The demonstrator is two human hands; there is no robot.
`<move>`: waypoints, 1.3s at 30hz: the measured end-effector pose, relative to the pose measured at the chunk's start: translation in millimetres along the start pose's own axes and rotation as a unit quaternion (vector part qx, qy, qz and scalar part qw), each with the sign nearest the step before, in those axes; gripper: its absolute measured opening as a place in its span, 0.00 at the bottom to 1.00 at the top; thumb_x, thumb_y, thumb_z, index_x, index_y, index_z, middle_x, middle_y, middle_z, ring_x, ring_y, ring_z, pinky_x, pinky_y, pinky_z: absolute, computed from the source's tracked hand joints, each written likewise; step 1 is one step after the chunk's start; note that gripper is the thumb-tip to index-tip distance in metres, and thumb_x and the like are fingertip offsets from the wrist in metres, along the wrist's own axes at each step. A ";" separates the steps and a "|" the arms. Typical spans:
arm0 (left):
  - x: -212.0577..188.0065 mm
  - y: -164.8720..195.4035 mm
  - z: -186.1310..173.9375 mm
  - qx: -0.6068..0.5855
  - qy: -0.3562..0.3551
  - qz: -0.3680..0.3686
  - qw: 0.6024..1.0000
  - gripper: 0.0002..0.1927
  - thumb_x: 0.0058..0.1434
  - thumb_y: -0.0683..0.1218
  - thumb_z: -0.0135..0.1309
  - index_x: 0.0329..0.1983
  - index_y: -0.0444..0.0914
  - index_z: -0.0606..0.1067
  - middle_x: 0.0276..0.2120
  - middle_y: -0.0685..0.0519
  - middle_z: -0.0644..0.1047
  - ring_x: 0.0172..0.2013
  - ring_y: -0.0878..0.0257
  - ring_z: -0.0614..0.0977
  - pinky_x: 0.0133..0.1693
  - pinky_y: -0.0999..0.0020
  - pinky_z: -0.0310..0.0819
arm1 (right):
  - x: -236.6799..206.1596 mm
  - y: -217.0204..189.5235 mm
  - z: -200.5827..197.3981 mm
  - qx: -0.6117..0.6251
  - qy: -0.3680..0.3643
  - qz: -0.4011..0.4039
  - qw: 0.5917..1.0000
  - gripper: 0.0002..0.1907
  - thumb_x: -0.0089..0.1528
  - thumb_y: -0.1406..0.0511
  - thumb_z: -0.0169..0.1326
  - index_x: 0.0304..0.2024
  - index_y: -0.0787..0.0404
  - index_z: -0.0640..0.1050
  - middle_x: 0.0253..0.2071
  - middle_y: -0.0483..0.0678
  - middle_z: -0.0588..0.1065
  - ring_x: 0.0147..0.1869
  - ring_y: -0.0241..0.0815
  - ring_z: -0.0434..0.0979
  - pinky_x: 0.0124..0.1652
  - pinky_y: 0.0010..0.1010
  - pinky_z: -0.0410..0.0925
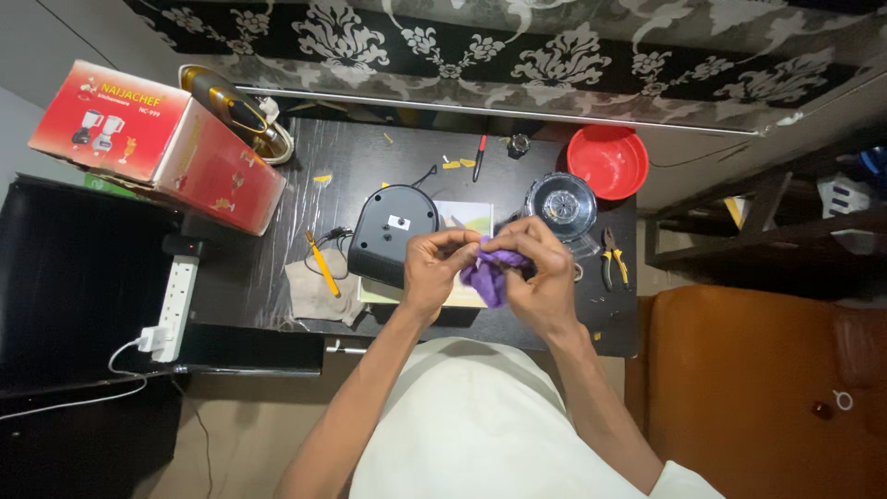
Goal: The person works on the motor base of a blender at a desk, turning the base over and manipulating its underside, then wipes the base and surrounding parts with a purple cloth and repositions the unit on the work surface.
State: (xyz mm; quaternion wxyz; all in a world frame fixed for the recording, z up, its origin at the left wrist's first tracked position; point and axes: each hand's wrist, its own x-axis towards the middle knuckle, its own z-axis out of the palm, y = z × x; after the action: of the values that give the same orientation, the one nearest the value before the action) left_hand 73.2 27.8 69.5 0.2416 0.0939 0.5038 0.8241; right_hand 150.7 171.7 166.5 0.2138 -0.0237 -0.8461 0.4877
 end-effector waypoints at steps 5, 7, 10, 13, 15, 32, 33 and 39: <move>0.4 -4.6 -1.0 -0.004 -0.025 0.004 1.000 0.08 0.62 0.36 0.61 0.44 0.29 0.81 0.36 0.51 0.83 0.36 0.69 0.82 0.42 0.74 0.78 | 1.5 9.7 -6.4 0.033 0.024 0.023 0.999 0.19 0.51 0.81 0.50 0.41 0.65 0.83 0.41 0.51 0.77 0.48 0.43 0.79 0.50 0.29 0.70; 1.2 -5.6 -1.4 -0.002 -0.029 0.005 1.000 0.08 0.62 0.36 0.62 0.44 0.29 0.81 0.36 0.52 0.83 0.37 0.69 0.82 0.43 0.74 0.78 | -0.9 10.0 -7.8 0.060 0.016 0.009 0.998 0.23 0.48 0.82 0.45 0.40 0.64 0.83 0.42 0.52 0.77 0.50 0.44 0.78 0.53 0.29 0.71; 3.6 -6.3 -1.0 0.010 -0.031 -0.001 0.999 0.08 0.62 0.37 0.62 0.44 0.29 0.81 0.36 0.52 0.83 0.37 0.69 0.82 0.43 0.74 0.77 | -0.8 9.5 -7.1 0.038 -0.007 0.000 0.999 0.22 0.45 0.82 0.46 0.38 0.65 0.83 0.39 0.52 0.76 0.46 0.42 0.78 0.49 0.28 0.71; 1.6 -4.9 -2.1 0.004 -0.033 -0.004 0.999 0.08 0.62 0.36 0.62 0.44 0.29 0.81 0.36 0.52 0.82 0.36 0.69 0.81 0.42 0.74 0.77 | 3.3 9.7 -8.0 -0.004 0.028 0.031 0.999 0.19 0.51 0.81 0.50 0.40 0.64 0.84 0.39 0.51 0.77 0.47 0.42 0.79 0.49 0.27 0.71; 0.1 -4.6 -0.4 0.005 -0.043 -0.013 0.999 0.08 0.61 0.36 0.62 0.43 0.30 0.81 0.36 0.53 0.83 0.37 0.69 0.83 0.44 0.73 0.80 | 2.9 8.9 -9.6 0.040 0.039 0.019 0.998 0.19 0.50 0.81 0.50 0.40 0.65 0.84 0.40 0.51 0.77 0.48 0.42 0.78 0.49 0.27 0.70; 4.1 -5.8 -0.6 0.005 -0.053 -0.023 0.998 0.07 0.65 0.38 0.59 0.45 0.31 0.80 0.36 0.52 0.82 0.36 0.68 0.82 0.43 0.71 0.78 | 0.1 9.6 1.3 0.127 0.040 0.127 0.983 0.17 0.57 0.76 0.59 0.48 0.64 0.78 0.43 0.43 0.79 0.47 0.30 0.79 0.48 0.23 0.72; 4.4 -6.6 -0.8 0.013 -0.046 -0.024 0.999 0.08 0.65 0.39 0.59 0.45 0.31 0.80 0.35 0.52 0.82 0.35 0.68 0.81 0.42 0.71 0.78 | -0.9 10.1 3.6 0.109 0.037 0.116 0.987 0.15 0.58 0.76 0.59 0.48 0.66 0.79 0.43 0.44 0.80 0.48 0.30 0.79 0.49 0.24 0.72; 2.9 -7.2 -3.6 0.028 -0.027 -0.048 0.998 0.10 0.64 0.39 0.59 0.48 0.30 0.82 0.36 0.52 0.83 0.34 0.69 0.81 0.41 0.72 0.77 | -6.3 10.7 9.8 0.065 0.049 0.135 0.988 0.14 0.58 0.74 0.62 0.47 0.66 0.80 0.41 0.46 0.80 0.44 0.30 0.78 0.45 0.22 0.72</move>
State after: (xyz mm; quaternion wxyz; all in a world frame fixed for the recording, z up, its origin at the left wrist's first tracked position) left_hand 71.4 29.1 61.2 0.2915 0.0982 0.5244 0.7940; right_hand 150.9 167.8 151.1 0.1883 -0.1471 -0.7901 0.5644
